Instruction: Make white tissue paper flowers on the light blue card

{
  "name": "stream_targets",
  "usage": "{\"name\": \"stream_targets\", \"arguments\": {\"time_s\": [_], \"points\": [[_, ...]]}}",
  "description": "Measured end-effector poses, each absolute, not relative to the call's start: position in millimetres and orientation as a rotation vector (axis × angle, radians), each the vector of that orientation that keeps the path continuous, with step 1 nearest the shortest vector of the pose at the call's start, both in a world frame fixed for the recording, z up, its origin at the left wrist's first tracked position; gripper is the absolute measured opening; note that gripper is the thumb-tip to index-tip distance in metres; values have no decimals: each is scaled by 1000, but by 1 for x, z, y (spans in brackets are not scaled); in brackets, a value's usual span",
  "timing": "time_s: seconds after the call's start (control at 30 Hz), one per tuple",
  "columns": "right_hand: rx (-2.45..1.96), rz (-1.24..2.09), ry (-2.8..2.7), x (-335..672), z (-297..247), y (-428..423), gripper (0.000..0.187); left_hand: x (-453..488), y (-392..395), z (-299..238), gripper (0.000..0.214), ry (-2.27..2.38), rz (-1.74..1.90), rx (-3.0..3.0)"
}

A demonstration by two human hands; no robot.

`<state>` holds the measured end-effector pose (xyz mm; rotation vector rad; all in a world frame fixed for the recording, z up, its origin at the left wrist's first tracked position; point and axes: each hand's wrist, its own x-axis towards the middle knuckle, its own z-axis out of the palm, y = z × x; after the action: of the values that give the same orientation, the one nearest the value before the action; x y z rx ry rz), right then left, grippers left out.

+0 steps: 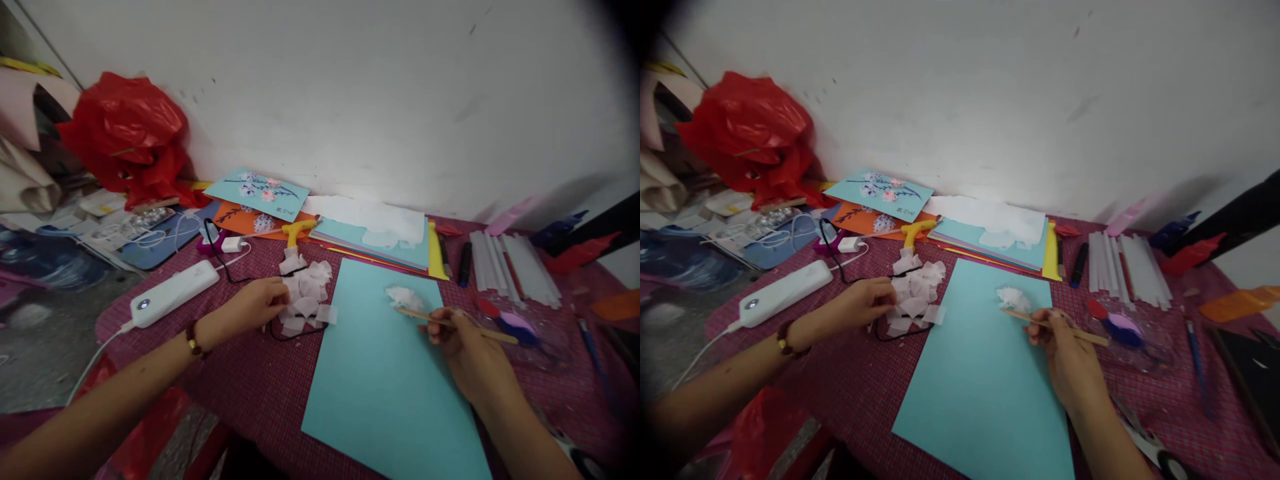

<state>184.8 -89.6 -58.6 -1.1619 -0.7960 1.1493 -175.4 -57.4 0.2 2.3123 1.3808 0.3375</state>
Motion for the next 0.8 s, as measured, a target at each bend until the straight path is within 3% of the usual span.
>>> {"name": "stream_targets", "arguments": {"time_s": [0.23, 0.43, 0.8], "points": [[-1135, 1158, -791, 185, -61, -89, 25, -179, -66, 21, 3, 1393, 550, 2084], [-1050, 1082, -804, 181, -47, -91, 14, -142, -60, 47, 11, 1213, 712, 1677], [-1178, 964, -1036, 187, -45, -92, 8, -4, -17, -7, 8, 966, 857, 1437]]}}
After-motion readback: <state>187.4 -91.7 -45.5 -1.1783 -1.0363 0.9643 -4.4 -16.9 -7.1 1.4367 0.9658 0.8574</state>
